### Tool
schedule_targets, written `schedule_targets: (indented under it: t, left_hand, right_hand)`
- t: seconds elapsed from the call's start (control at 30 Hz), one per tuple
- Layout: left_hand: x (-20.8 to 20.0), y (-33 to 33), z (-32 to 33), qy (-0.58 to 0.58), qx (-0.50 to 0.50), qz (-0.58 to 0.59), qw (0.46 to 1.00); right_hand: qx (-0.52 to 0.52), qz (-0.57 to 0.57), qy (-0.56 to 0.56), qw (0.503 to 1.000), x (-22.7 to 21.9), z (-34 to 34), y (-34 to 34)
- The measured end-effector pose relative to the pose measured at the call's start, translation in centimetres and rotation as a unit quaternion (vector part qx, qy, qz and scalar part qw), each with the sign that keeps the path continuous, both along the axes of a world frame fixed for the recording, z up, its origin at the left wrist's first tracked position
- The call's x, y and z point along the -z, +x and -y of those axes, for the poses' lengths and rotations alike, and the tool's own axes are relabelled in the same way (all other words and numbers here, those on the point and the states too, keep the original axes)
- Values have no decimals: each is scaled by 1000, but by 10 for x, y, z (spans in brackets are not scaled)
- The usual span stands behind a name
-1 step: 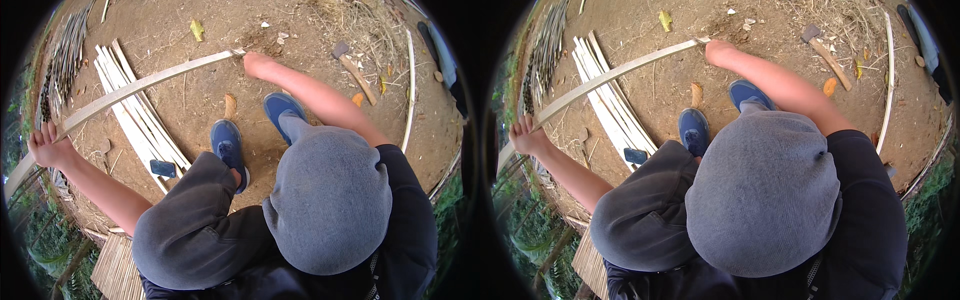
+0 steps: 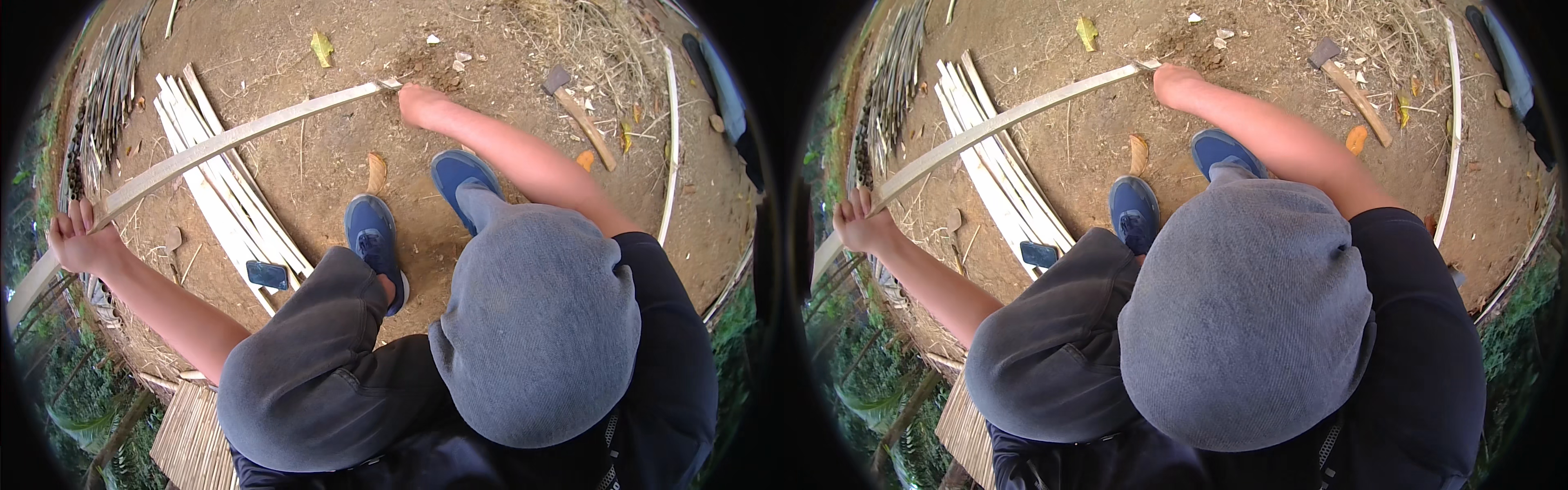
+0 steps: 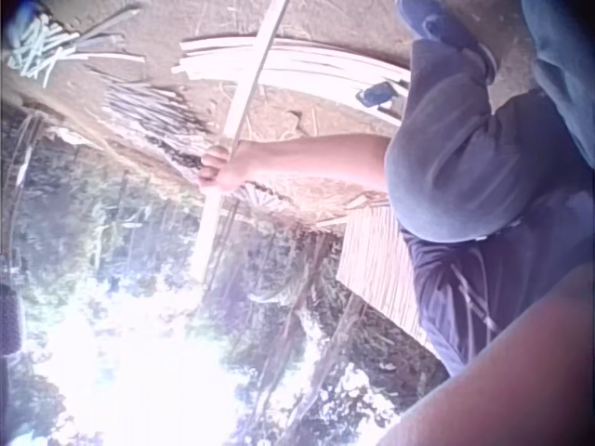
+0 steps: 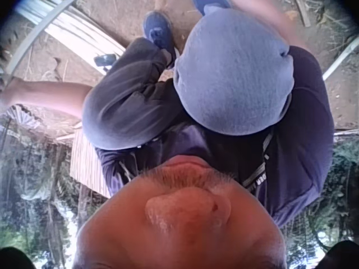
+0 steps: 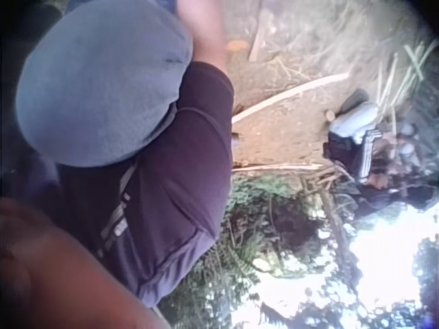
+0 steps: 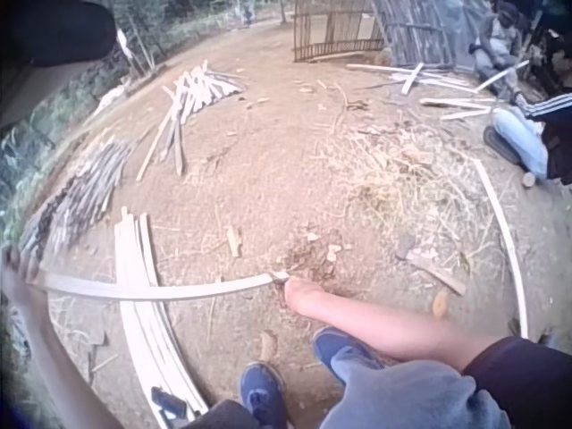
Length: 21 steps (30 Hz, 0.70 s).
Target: The person uses a small axe and a knife to shave and smooth the edges of a long bamboo strip while sitting outdoors.
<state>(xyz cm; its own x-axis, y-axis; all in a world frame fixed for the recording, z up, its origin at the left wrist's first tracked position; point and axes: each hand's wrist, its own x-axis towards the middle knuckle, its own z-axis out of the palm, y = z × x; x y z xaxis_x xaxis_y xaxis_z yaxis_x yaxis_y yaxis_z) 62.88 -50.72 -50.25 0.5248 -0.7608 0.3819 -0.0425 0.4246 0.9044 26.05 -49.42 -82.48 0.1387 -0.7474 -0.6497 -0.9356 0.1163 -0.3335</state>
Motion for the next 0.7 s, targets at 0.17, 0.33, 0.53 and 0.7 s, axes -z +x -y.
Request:
schedule_targets:
  t: [0.17, 0.33, 0.53, 0.7]
  left_hand:
    - [1, 11, -2, -7, -8, 0, 1000]
    - [-3, 3, -1, -12, 9, 14, 1000]
    - [1, 12, 1, -13, 4, -12, 1000]
    - [-2, 7, 0, -11, -19, -12, 1000]
  right_hand:
    - [-64, -16, 9, 998, 13, 18, -16]
    - [-11, -11, 35, 999, 5, 5, 0]
    - [-27, 6, 15, 1000, 11, 7, -12]
    - [-75, -33, 24, 996, -7, 17, -6]
